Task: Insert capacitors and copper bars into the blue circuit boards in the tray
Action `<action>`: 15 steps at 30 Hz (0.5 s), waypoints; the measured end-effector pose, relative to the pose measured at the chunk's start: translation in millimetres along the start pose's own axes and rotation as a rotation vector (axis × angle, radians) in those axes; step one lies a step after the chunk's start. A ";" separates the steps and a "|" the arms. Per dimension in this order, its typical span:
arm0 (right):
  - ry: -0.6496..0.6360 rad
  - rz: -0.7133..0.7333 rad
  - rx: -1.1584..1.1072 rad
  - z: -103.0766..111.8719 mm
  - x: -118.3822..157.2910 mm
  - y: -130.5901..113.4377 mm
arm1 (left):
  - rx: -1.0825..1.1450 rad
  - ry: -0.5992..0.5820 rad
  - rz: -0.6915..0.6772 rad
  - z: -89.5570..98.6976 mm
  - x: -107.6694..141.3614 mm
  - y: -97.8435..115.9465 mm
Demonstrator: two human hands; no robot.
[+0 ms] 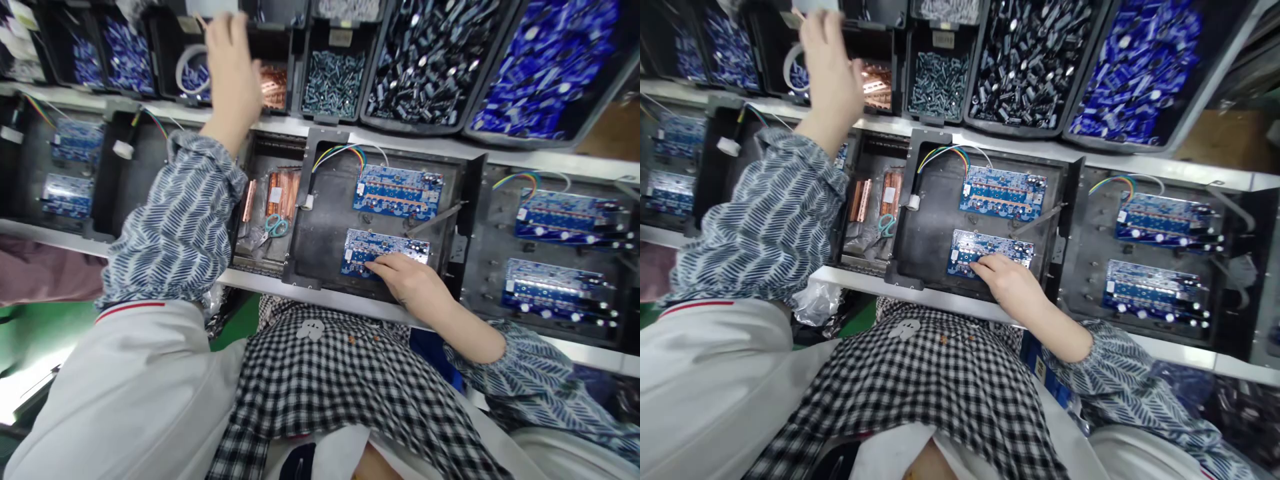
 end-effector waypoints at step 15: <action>0.122 -0.311 -0.030 62.8 -39.8 77.6 | 0.001 -0.451 -0.461 -141.3 -26.0 188.1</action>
Point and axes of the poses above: each hand's wrist, its own x-axis away from the middle knuckle, its own z-axis out of the back of the hand, y = z × x, the point moved 5 cm from there along -x, towards the middle knuckle, and after that the axes turned 1 degree about y, right-handed, at the moved point
